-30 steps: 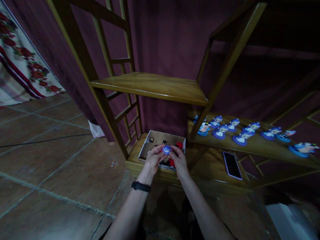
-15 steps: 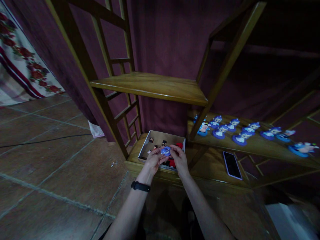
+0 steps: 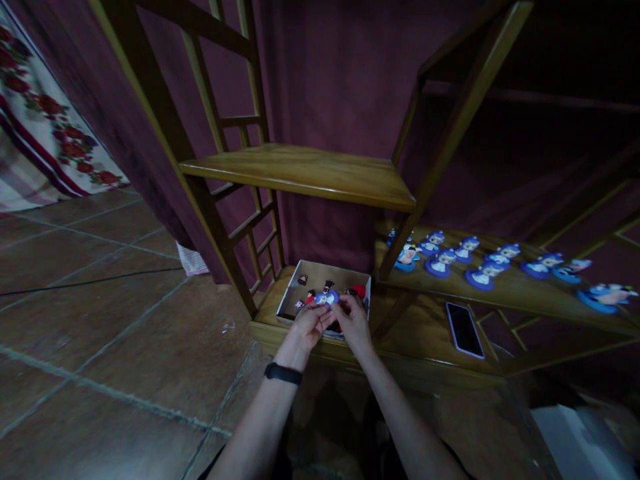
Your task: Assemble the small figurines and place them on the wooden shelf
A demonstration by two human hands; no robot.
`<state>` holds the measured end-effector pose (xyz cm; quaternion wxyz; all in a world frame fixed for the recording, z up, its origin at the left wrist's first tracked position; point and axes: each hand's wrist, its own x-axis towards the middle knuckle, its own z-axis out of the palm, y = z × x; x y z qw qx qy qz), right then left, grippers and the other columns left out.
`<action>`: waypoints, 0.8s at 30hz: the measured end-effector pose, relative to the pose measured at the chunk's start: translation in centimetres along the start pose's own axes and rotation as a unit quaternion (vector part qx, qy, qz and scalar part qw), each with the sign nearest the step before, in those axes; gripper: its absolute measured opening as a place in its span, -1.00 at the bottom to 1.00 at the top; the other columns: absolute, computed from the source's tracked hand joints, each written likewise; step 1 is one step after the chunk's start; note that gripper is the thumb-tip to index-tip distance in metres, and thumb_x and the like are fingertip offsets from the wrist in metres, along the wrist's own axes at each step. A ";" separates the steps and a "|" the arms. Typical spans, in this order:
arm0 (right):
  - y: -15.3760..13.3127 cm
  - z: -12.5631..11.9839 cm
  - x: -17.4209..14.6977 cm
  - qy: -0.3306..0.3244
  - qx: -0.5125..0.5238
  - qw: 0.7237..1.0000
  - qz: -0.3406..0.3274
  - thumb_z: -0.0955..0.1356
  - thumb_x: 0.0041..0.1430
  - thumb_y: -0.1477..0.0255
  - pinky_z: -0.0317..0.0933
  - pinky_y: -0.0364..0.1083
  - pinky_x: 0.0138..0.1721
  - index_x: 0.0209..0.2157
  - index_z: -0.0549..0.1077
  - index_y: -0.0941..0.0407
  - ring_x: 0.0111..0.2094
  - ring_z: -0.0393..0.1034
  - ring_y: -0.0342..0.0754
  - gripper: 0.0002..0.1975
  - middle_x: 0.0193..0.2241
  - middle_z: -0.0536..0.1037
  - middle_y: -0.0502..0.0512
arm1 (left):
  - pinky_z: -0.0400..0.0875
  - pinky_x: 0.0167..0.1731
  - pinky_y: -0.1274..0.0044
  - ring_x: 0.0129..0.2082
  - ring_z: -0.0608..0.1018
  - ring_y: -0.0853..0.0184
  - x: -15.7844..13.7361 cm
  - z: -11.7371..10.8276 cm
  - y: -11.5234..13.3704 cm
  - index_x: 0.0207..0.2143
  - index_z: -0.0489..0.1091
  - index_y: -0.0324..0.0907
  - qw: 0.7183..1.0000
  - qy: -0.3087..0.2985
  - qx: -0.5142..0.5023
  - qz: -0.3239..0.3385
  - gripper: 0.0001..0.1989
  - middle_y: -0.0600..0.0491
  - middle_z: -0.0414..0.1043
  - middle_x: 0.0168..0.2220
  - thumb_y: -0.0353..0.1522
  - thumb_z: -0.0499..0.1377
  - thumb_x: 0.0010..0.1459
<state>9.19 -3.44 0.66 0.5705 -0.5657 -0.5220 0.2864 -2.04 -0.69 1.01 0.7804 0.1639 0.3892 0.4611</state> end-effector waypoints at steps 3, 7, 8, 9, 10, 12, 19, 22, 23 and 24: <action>-0.2 -0.2 0.0 0.005 -0.009 1.000 0.007 0.30 0.00 0.34 0.20 -0.12 -0.24 -0.37 0.46 0.08 -0.34 0.34 -0.08 -0.84 -0.39 0.49 0.01 | 0.48 -0.38 0.53 -0.52 0.55 0.38 0.0 0.0 -0.2 -0.41 0.34 -0.31 1.000 -0.009 0.010 -0.009 -0.85 -0.03 0.47 -0.51 -0.65 0.13 -0.05; 0.1 -0.5 0.3 0.000 0.011 0.999 0.043 0.30 0.01 0.32 0.22 -0.12 -0.28 -0.35 0.46 0.09 -0.38 0.36 -0.07 -0.81 -0.42 0.52 0.00 | 0.49 -0.36 0.46 -0.47 0.56 0.32 -0.1 -0.1 0.1 -0.35 0.34 -0.30 0.999 -0.011 0.039 -0.010 -0.79 -0.06 0.49 -0.46 -0.66 0.12 -0.07; 0.2 -0.5 0.4 0.000 0.015 0.999 0.047 0.30 0.00 0.32 0.22 -0.12 -0.29 -0.35 0.47 0.09 -0.38 0.37 -0.07 -0.81 -0.42 0.52 0.00 | 0.49 -0.37 0.46 -0.48 0.56 0.33 -0.2 -0.1 0.2 -0.33 0.35 -0.30 0.999 -0.009 0.053 -0.010 -0.78 -0.06 0.49 -0.46 -0.66 0.11 -0.06; 0.3 -0.6 0.5 0.001 0.019 0.999 0.049 0.30 0.00 0.31 0.23 -0.12 -0.29 -0.35 0.47 0.09 -0.37 0.38 -0.07 -0.81 -0.42 0.52 0.00 | 0.49 -0.39 0.47 -0.49 0.56 0.34 -0.2 -0.2 0.3 -0.31 0.36 -0.29 0.998 -0.007 0.066 -0.010 -0.77 -0.06 0.49 -0.46 -0.65 0.09 -0.05; 0.3 -0.6 0.6 0.001 0.022 0.999 0.049 0.31 -0.01 0.31 0.23 -0.12 -0.28 -0.36 0.47 0.09 -0.37 0.38 -0.07 -0.81 -0.42 0.52 0.00 | 0.49 -0.41 0.49 -0.50 0.55 0.36 -0.2 -0.2 0.5 -0.29 0.37 -0.29 0.997 -0.007 0.076 -0.010 -0.76 -0.05 0.49 -0.45 -0.65 0.08 -0.03; 0.3 -0.8 0.8 -0.001 0.021 0.999 0.047 0.31 -0.01 0.29 0.24 -0.12 -0.27 -0.36 0.48 0.09 -0.36 0.39 -0.06 -0.79 -0.42 0.53 0.00 | 0.48 -0.44 0.52 -0.52 0.54 0.38 -0.3 -0.3 0.7 -0.26 0.39 -0.29 0.997 -0.010 0.081 -0.012 -0.76 -0.05 0.49 -0.43 -0.61 0.06 0.01; 0.3 -1.1 0.8 -0.028 -0.013 1.000 -0.002 0.31 0.00 0.30 0.26 -0.12 -0.28 -0.33 0.50 0.07 -0.35 0.40 -0.07 -0.79 -0.38 0.54 0.01 | 0.43 -0.59 0.60 -0.59 0.50 0.43 -0.5 -0.2 1.1 -0.32 0.40 -0.27 0.997 0.003 0.080 -0.006 -0.86 0.03 0.45 -0.51 -0.44 0.18 0.01; 0.4 -1.1 0.9 -0.036 0.002 0.999 -0.007 0.32 0.00 0.32 0.27 -0.11 -0.25 -0.31 0.49 0.06 -0.33 0.41 -0.06 -0.79 -0.36 0.54 0.02 | 0.42 -0.59 0.63 -0.59 0.49 0.45 -0.6 0.0 1.2 -0.32 0.41 -0.28 0.996 -0.020 0.087 -0.005 -0.83 0.04 0.45 -0.52 -0.48 0.22 -0.05; 0.4 -1.1 0.9 -0.043 0.013 0.999 -0.005 0.32 0.00 0.32 0.27 -0.10 -0.24 -0.30 0.48 0.06 -0.32 0.41 -0.06 -0.79 -0.35 0.54 0.02 | 0.43 -0.59 0.63 -0.58 0.49 0.44 -0.7 0.0 1.2 -0.33 0.41 -0.28 0.996 -0.021 0.087 -0.005 -0.83 0.03 0.45 -0.52 -0.49 0.22 -0.06; 0.5 -1.2 1.0 -0.050 0.025 0.998 -0.001 0.32 0.01 0.32 0.28 -0.09 -0.23 -0.29 0.48 0.06 -0.31 0.41 -0.06 -0.79 -0.34 0.54 0.02 | 0.43 -0.58 0.62 -0.57 0.50 0.43 -0.8 0.1 1.3 -0.34 0.41 -0.29 0.996 -0.017 0.083 -0.005 -0.84 0.03 0.46 -0.52 -0.49 0.22 -0.06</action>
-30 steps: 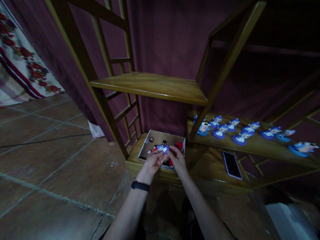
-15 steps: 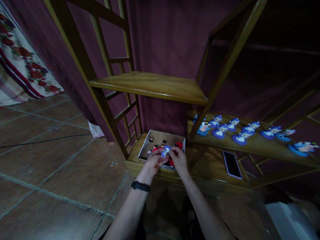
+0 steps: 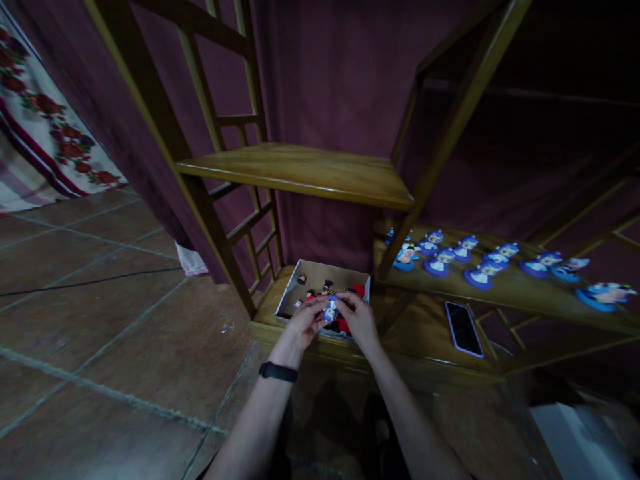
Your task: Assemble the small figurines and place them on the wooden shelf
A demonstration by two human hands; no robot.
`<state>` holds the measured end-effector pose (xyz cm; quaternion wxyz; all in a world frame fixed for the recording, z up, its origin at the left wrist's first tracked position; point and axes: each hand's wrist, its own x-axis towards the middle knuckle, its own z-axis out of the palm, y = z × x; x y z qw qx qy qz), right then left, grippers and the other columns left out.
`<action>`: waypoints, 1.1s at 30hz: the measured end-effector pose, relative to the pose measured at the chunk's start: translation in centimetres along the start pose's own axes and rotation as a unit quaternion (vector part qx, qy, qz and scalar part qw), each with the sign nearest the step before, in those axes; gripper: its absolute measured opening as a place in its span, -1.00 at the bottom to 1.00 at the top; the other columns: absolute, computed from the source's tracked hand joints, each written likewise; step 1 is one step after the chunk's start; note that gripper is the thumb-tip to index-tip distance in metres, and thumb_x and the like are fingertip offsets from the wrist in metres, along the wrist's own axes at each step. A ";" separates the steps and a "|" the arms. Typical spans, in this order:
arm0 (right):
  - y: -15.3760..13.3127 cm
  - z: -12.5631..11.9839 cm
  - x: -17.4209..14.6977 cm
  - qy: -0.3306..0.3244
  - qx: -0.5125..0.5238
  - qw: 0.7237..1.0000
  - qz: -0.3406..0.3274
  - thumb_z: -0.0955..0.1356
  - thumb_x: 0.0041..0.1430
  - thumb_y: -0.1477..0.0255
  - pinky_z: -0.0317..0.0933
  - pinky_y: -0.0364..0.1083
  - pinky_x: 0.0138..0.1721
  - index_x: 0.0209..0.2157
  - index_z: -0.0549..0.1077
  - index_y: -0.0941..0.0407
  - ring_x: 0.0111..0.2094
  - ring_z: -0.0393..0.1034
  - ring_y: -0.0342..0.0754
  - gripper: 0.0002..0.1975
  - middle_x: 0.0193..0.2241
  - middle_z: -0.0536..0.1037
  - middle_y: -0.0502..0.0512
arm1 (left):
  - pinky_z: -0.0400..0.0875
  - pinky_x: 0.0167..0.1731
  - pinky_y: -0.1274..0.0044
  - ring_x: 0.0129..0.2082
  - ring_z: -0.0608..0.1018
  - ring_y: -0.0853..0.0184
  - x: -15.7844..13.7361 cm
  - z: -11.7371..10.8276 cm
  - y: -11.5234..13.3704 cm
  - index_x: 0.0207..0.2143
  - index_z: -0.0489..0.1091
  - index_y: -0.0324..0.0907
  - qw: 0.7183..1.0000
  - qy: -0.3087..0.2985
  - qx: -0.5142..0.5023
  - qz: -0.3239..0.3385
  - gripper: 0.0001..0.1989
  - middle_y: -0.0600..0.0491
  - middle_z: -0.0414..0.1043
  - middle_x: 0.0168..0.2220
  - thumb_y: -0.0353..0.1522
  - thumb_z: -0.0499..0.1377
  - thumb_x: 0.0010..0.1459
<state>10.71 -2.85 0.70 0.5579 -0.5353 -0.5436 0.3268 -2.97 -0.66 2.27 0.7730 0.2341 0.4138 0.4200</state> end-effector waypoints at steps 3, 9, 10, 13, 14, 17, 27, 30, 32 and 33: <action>0.1 -0.2 0.2 -0.019 0.038 0.999 0.014 0.30 0.03 0.32 0.28 -0.07 -0.19 -0.27 0.47 0.06 -0.27 0.42 -0.04 -0.78 -0.32 0.55 0.03 | 0.47 -0.53 0.57 -0.55 0.51 0.40 -0.3 0.2 0.3 -0.36 0.40 -0.30 0.999 0.022 -0.021 -0.010 -0.88 0.00 0.47 -0.50 -0.49 0.21 -0.04; 0.2 -0.4 0.3 -0.038 0.084 0.995 0.032 0.30 0.01 0.35 0.30 -0.08 -0.18 -0.23 0.46 0.05 -0.22 0.41 -0.05 -0.76 -0.26 0.53 0.02 | 0.48 -0.46 0.58 -0.54 0.52 0.40 -0.4 0.4 0.4 -0.39 0.38 -0.32 0.997 0.019 -0.054 -0.046 -0.92 -0.04 0.47 -0.53 -0.45 0.18 0.01; 0.1 -0.3 0.3 -0.038 0.095 0.994 0.044 0.31 0.00 0.34 0.32 -0.09 -0.23 -0.24 0.46 0.05 -0.24 0.41 -0.05 -0.75 -0.26 0.53 0.03 | 0.47 -0.46 0.58 -0.54 0.52 0.40 -0.4 0.4 0.3 -0.39 0.38 -0.32 0.997 0.012 -0.049 -0.053 -0.91 -0.04 0.47 -0.53 -0.44 0.17 0.03; -0.3 -0.3 0.1 -0.039 0.134 0.987 0.082 0.32 -0.03 0.31 0.34 -0.12 -0.39 -0.25 0.46 0.06 -0.33 0.42 -0.05 -0.73 -0.28 0.53 0.03 | 0.45 -0.53 0.62 -0.58 0.51 0.42 -0.3 0.3 0.3 -0.40 0.38 -0.32 0.997 0.000 -0.010 -0.072 -0.87 -0.05 0.47 -0.55 -0.39 0.14 0.06; -0.5 -0.2 0.0 -0.040 0.148 0.984 0.094 0.32 -0.03 0.30 0.34 -0.12 -0.42 -0.25 0.46 0.07 -0.36 0.42 -0.06 -0.73 -0.29 0.53 0.03 | 0.43 -0.57 0.64 -0.61 0.50 0.43 -0.2 0.3 0.2 -0.40 0.38 -0.33 0.997 -0.001 0.003 -0.074 -0.86 -0.05 0.47 -0.57 -0.38 0.14 0.06; -1.0 0.0 -0.3 -0.040 0.180 0.975 0.127 0.34 -0.05 0.28 0.34 -0.09 -0.43 -0.25 0.46 0.08 -0.48 0.41 -0.10 -0.71 -0.34 0.53 0.02 | 0.36 -0.67 0.69 -0.68 0.46 0.46 -0.1 0.1 0.3 -0.43 0.37 -0.33 0.998 0.004 0.028 -0.057 -0.84 -0.02 0.44 -0.62 -0.37 0.12 0.07; -0.9 0.5 -0.8 -0.112 0.205 0.961 0.148 0.37 -0.07 0.28 0.32 -0.06 -0.33 -0.19 0.45 0.10 -0.45 0.42 -0.10 -0.64 -0.39 0.53 0.04 | 0.18 -0.76 0.74 -0.77 0.35 0.54 0.1 -0.1 0.5 -0.52 0.34 -0.30 0.998 0.034 0.054 -0.014 -0.80 0.04 0.38 -0.70 -0.35 0.08 0.08; -0.5 0.7 -0.8 -0.133 0.190 0.964 0.127 0.37 -0.07 0.30 0.32 -0.09 -0.35 -0.18 0.44 0.10 -0.40 0.40 -0.10 -0.64 -0.34 0.52 0.05 | 0.17 -0.76 0.73 -0.78 0.33 0.54 0.1 -0.2 0.6 -0.52 0.35 -0.30 0.997 0.050 0.054 0.001 -0.81 0.06 0.36 -0.72 -0.34 0.11 0.05; -0.4 0.8 -0.8 -0.144 0.182 0.966 0.111 0.36 -0.06 0.31 0.32 -0.10 -0.36 -0.16 0.43 0.09 -0.37 0.39 -0.10 -0.63 -0.33 0.51 0.05 | 0.18 -0.76 0.73 -0.77 0.34 0.54 0.1 -0.2 0.7 -0.52 0.36 -0.31 0.997 0.057 0.049 0.004 -0.80 0.06 0.36 -0.72 -0.33 0.12 0.04; -0.3 0.8 -0.8 -0.150 0.175 0.967 0.104 0.36 -0.06 0.31 0.31 -0.11 -0.37 -0.15 0.42 0.09 -0.37 0.39 -0.10 -0.63 -0.33 0.51 0.05 | 0.18 -0.76 0.72 -0.77 0.34 0.53 0.1 -0.2 0.8 -0.53 0.36 -0.31 0.997 0.058 0.048 0.002 -0.79 0.05 0.36 -0.72 -0.32 0.13 0.03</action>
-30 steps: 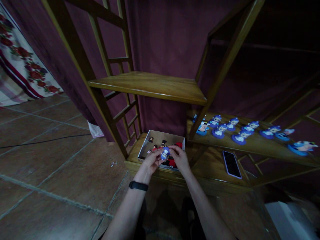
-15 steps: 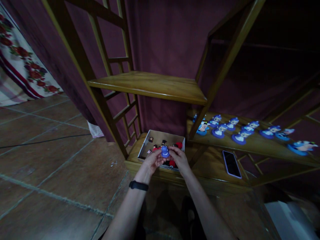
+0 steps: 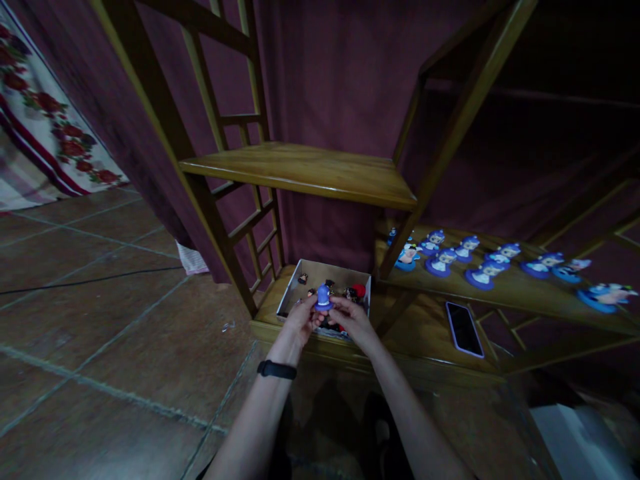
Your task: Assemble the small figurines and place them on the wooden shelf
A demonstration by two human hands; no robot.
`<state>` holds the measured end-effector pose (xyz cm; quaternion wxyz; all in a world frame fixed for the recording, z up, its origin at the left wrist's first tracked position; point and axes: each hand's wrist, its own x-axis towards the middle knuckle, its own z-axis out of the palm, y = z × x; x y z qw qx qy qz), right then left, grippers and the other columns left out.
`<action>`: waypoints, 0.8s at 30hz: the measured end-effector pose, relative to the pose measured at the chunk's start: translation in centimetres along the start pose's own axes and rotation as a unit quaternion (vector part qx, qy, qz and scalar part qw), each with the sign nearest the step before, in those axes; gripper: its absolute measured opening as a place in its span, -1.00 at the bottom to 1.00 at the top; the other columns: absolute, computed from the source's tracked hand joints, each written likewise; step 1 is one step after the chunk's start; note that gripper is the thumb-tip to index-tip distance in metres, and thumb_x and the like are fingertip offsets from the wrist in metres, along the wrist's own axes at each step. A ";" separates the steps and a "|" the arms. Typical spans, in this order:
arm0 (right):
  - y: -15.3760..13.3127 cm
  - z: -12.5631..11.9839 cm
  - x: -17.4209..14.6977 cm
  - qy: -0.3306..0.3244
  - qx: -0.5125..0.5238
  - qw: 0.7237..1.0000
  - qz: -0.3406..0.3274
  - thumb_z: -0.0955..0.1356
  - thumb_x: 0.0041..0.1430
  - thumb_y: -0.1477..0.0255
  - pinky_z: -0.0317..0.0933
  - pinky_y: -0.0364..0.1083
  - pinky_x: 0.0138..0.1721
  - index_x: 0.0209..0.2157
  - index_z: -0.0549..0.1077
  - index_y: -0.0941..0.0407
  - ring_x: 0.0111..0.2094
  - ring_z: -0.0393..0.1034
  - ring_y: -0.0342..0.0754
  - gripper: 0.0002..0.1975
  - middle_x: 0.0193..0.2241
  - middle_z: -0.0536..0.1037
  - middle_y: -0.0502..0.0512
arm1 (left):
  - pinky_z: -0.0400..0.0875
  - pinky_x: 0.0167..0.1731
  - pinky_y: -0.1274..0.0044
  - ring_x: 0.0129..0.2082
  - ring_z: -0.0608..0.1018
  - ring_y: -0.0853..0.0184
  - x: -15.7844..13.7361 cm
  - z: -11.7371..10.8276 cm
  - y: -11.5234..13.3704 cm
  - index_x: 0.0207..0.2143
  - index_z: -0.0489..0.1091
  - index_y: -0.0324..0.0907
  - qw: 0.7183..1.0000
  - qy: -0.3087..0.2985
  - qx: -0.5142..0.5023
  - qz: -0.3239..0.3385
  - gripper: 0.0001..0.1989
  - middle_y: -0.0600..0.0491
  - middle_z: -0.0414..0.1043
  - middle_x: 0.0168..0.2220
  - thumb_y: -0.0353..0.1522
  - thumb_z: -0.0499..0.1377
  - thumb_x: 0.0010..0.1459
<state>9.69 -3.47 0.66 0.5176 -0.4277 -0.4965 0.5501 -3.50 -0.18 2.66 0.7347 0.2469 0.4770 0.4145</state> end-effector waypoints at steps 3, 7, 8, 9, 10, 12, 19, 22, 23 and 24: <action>-0.1 0.0 -0.1 0.001 -0.058 0.998 -0.017 0.35 -0.04 0.31 0.29 -0.12 -0.36 -0.18 0.43 0.07 -0.37 0.38 -0.10 -0.67 -0.36 0.51 0.03 | 0.16 -0.77 0.73 -0.79 0.33 0.54 -0.2 0.0 0.2 -0.56 0.35 -0.31 1.000 0.002 -0.002 -0.005 -0.77 0.07 0.34 -0.74 -0.31 0.13 0.04; -0.6 0.0 -0.3 0.068 -0.177 0.978 -0.081 0.33 -0.01 0.30 0.26 -0.12 -0.29 -0.31 0.49 0.05 -0.33 0.37 -0.09 -0.79 -0.34 0.49 0.02 | 0.11 -0.78 0.72 -0.80 0.32 0.54 -0.5 0.3 0.3 -0.60 0.33 -0.31 1.000 -0.002 0.020 -0.010 -0.69 0.04 0.34 -0.76 -0.25 0.10 0.06; -0.7 0.0 -0.3 0.083 -0.191 0.974 -0.090 0.32 0.00 0.29 0.26 -0.12 -0.29 -0.33 0.50 0.04 -0.33 0.37 -0.08 -0.80 -0.34 0.49 0.03 | 0.10 -0.78 0.71 -0.80 0.33 0.53 -0.6 0.3 0.3 -0.61 0.33 -0.31 1.000 -0.004 0.028 -0.012 -0.66 0.03 0.35 -0.75 -0.22 0.10 0.06; -0.8 -0.1 -0.3 0.093 -0.194 0.972 -0.091 0.31 0.01 0.28 0.27 -0.12 -0.31 -0.35 0.50 0.04 -0.35 0.37 -0.08 -0.80 -0.35 0.49 0.02 | 0.10 -0.78 0.71 -0.79 0.33 0.53 -0.6 0.4 0.2 -0.60 0.33 -0.32 0.999 -0.006 0.033 -0.014 -0.64 0.01 0.36 -0.74 -0.19 0.10 0.05; -0.8 -0.1 -0.3 0.100 -0.191 0.973 -0.085 0.30 0.02 0.27 0.27 -0.12 -0.33 -0.36 0.50 0.05 -0.38 0.38 -0.08 -0.80 -0.37 0.49 0.02 | 0.10 -0.77 0.70 -0.79 0.33 0.53 -0.7 0.5 0.2 -0.60 0.34 -0.32 0.999 -0.008 0.037 -0.015 -0.62 0.00 0.37 -0.73 -0.16 0.10 0.04; -0.7 -0.2 -0.2 0.107 -0.177 0.977 -0.058 0.29 0.03 0.23 0.28 -0.13 -0.40 -0.39 0.49 0.06 -0.45 0.39 -0.08 -0.77 -0.44 0.50 0.01 | 0.11 -0.76 0.69 -0.78 0.34 0.52 -0.7 0.6 0.1 -0.60 0.34 -0.32 0.999 -0.016 0.045 -0.012 -0.60 -0.01 0.38 -0.71 -0.13 0.11 0.01; 0.3 -0.8 0.4 0.126 -0.110 0.986 0.012 0.30 -0.02 0.14 0.28 -0.13 -0.50 -0.49 0.44 0.10 -0.59 0.37 -0.10 -0.70 -0.62 0.46 -0.04 | 0.10 -0.75 0.69 -0.75 0.32 0.51 -0.3 0.6 -0.5 -0.57 0.32 -0.27 0.992 0.024 0.101 0.074 -0.65 0.09 0.33 -0.71 -0.12 0.18 -0.08; 0.5 -0.8 0.6 0.131 -0.066 0.989 0.032 0.32 -0.06 0.11 0.28 -0.13 -0.54 -0.51 0.43 0.12 -0.62 0.34 -0.13 -0.67 -0.64 0.44 -0.04 | 0.19 -0.70 0.69 -0.67 0.38 0.50 -0.2 0.7 -0.6 -0.42 0.37 -0.24 0.984 0.046 0.096 0.142 -0.69 0.12 0.36 -0.62 -0.18 0.23 -0.12; 0.5 -0.7 0.5 0.133 -0.048 0.989 0.040 0.33 -0.08 0.11 0.28 -0.13 -0.55 -0.50 0.43 0.13 -0.63 0.33 -0.13 -0.66 -0.63 0.44 -0.04 | 0.22 -0.67 0.69 -0.64 0.40 0.50 -0.2 0.7 -0.6 -0.36 0.39 -0.23 0.981 0.043 0.096 0.164 -0.69 0.12 0.38 -0.58 -0.20 0.24 -0.13; 0.5 -0.7 0.5 0.135 -0.031 0.989 0.048 0.34 -0.10 0.10 0.28 -0.13 -0.56 -0.50 0.43 0.13 -0.64 0.32 -0.14 -0.65 -0.63 0.45 -0.03 | 0.24 -0.65 0.69 -0.61 0.41 0.49 -0.2 0.8 -0.5 -0.32 0.40 -0.22 0.978 0.034 0.098 0.181 -0.68 0.11 0.40 -0.54 -0.22 0.25 -0.13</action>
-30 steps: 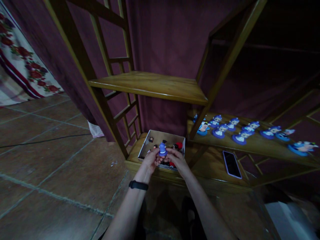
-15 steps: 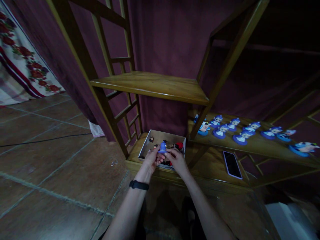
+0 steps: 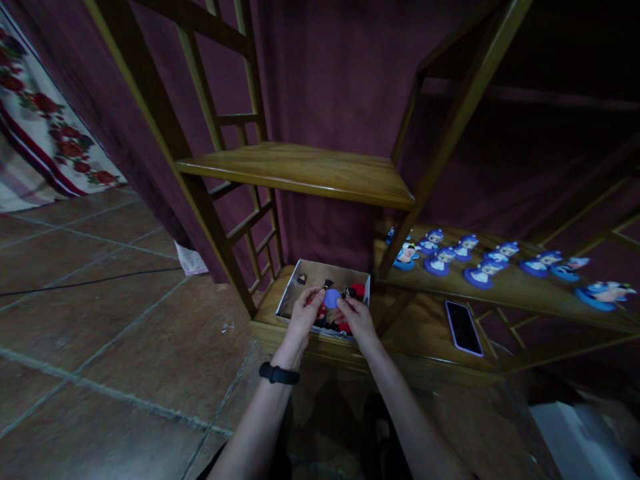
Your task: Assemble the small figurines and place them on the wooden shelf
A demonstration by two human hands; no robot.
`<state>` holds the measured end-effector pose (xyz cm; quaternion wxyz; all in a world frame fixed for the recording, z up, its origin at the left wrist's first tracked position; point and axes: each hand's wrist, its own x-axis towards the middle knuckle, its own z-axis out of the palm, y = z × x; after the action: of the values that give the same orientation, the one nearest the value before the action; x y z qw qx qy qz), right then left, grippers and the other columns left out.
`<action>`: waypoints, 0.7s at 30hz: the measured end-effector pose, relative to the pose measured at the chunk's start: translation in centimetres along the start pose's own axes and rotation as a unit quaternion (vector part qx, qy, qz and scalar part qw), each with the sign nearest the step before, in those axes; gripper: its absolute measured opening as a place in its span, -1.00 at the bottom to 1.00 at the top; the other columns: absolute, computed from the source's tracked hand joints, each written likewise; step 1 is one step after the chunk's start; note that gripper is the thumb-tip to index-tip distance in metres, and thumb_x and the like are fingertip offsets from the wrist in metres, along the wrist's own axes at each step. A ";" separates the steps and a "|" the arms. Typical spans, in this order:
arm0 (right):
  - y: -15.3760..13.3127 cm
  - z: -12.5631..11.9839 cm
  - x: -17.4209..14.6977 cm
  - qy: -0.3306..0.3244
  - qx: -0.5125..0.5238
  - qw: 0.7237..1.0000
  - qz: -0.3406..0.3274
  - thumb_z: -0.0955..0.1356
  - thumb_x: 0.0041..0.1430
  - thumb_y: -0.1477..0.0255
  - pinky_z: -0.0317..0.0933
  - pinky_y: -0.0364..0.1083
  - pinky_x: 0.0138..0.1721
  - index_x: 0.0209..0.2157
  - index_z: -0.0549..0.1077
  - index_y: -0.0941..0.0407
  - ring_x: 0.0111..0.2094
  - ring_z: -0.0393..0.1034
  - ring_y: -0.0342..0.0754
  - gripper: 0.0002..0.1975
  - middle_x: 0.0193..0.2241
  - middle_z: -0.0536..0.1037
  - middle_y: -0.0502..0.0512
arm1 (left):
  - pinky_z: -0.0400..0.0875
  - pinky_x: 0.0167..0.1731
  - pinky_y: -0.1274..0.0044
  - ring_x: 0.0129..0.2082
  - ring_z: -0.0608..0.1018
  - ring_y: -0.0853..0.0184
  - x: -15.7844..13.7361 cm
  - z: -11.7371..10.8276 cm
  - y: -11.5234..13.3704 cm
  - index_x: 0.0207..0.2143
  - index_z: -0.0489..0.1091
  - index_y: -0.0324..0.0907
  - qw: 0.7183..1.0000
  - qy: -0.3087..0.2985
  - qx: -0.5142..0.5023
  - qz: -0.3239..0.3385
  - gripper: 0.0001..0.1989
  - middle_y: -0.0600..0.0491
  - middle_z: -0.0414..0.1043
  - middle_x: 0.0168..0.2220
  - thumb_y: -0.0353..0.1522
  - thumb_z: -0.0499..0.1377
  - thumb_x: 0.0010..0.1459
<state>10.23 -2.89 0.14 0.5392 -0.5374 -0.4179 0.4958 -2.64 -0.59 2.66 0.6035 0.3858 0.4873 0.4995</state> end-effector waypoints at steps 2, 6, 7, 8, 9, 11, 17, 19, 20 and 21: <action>-0.2 0.1 -0.2 -0.001 0.019 1.000 0.015 0.35 -0.11 0.10 0.27 -0.14 -0.58 -0.49 0.43 0.14 -0.65 0.30 -0.15 -0.64 -0.62 0.46 -0.02 | 0.26 -0.63 0.69 -0.58 0.42 0.49 0.0 0.1 0.0 -0.31 0.43 -0.23 1.000 -0.025 0.002 0.015 -0.68 0.08 0.44 -0.50 -0.26 0.27 -0.14; -0.5 0.2 -0.5 -0.005 0.013 1.000 0.023 0.32 -0.08 0.09 0.23 -0.18 -0.62 -0.51 0.43 0.15 -0.65 0.28 -0.17 -0.62 -0.62 0.44 -0.01 | 0.25 -0.67 0.70 -0.64 0.40 0.49 0.2 0.1 -0.1 -0.41 0.43 -0.29 0.997 -0.052 -0.034 -0.035 -0.82 0.07 0.41 -0.59 -0.37 0.26 -0.12; -0.5 0.2 -0.5 -0.004 0.005 1.000 0.024 0.30 -0.05 0.08 0.21 -0.19 -0.62 -0.52 0.43 0.15 -0.65 0.26 -0.18 -0.61 -0.63 0.43 -0.01 | 0.26 -0.68 0.70 -0.66 0.39 0.50 0.3 0.0 -0.2 -0.43 0.42 -0.30 0.996 -0.050 -0.051 -0.057 -0.85 0.07 0.39 -0.61 -0.39 0.24 -0.10; -0.5 0.1 -0.4 0.002 -0.006 1.000 0.021 0.28 -0.03 0.07 0.20 -0.19 -0.63 -0.53 0.42 0.15 -0.66 0.25 -0.19 -0.61 -0.64 0.42 -0.02 | 0.26 -0.69 0.70 -0.68 0.39 0.51 0.4 -0.1 -0.2 -0.44 0.40 -0.31 0.993 -0.044 -0.070 -0.082 -0.88 0.07 0.38 -0.63 -0.41 0.22 -0.07; -0.5 0.0 -0.4 0.014 -0.020 1.000 0.012 0.27 -0.01 0.08 0.19 -0.20 -0.62 -0.53 0.42 0.14 -0.65 0.25 -0.19 -0.61 -0.64 0.41 -0.02 | 0.27 -0.69 0.71 -0.69 0.39 0.51 0.4 -0.2 -0.2 -0.45 0.39 -0.31 0.989 -0.035 -0.092 -0.108 -0.90 0.06 0.37 -0.64 -0.42 0.20 -0.04; -0.5 -0.3 -0.3 0.046 -0.049 0.997 -0.023 0.28 -0.01 0.11 0.20 -0.20 -0.58 -0.51 0.43 0.12 -0.59 0.28 -0.17 -0.65 -0.60 0.43 -0.03 | 0.30 -0.70 0.71 -0.69 0.41 0.50 0.6 -0.5 -0.2 -0.45 0.35 -0.32 0.977 -0.016 -0.141 -0.162 -0.92 0.04 0.36 -0.64 -0.43 0.16 0.02; -0.7 -0.1 -0.6 -0.007 -0.005 0.999 -0.047 0.34 -0.05 0.22 0.30 -0.11 -0.30 -0.24 0.45 0.07 -0.24 0.38 -0.03 -0.67 -0.25 0.50 0.04 | 0.32 -0.70 0.73 -0.68 0.43 0.50 0.7 -0.4 -0.3 -0.41 0.30 -0.31 0.942 -0.044 -0.241 -0.228 -0.92 0.04 0.36 -0.63 -0.49 0.03 0.12; -0.6 0.2 -0.6 -0.036 0.008 0.999 -0.030 0.35 -0.07 0.23 0.32 -0.09 -0.31 -0.21 0.44 0.06 -0.27 0.40 -0.03 -0.65 -0.24 0.50 0.04 | 0.32 -0.69 0.74 -0.67 0.44 0.51 0.5 -0.1 -0.5 -0.40 0.31 -0.31 0.943 -0.048 -0.241 -0.222 -0.90 0.03 0.36 -0.63 -0.51 0.01 0.12; -0.6 0.3 -0.6 -0.041 0.012 0.999 -0.024 0.35 -0.08 0.24 0.33 -0.08 -0.33 -0.20 0.44 0.06 -0.31 0.41 -0.03 -0.64 -0.26 0.51 0.04 | 0.32 -0.68 0.74 -0.67 0.44 0.51 0.3 0.0 -0.5 -0.39 0.32 -0.31 0.947 -0.048 -0.235 -0.213 -0.89 0.04 0.37 -0.62 -0.53 0.01 0.11; -0.5 0.4 -0.5 -0.041 0.012 0.999 -0.021 0.35 -0.08 0.25 0.33 -0.08 -0.36 -0.20 0.43 0.07 -0.35 0.42 -0.04 -0.64 -0.28 0.51 0.04 | 0.31 -0.68 0.74 -0.68 0.44 0.52 0.2 0.1 -0.6 -0.37 0.33 -0.31 0.954 -0.044 -0.222 -0.199 -0.89 0.04 0.38 -0.61 -0.54 0.01 0.10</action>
<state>9.80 -3.31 0.72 0.5384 -0.5010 -0.4446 0.5113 -2.36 -0.49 2.04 0.7818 0.1593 0.4041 0.4473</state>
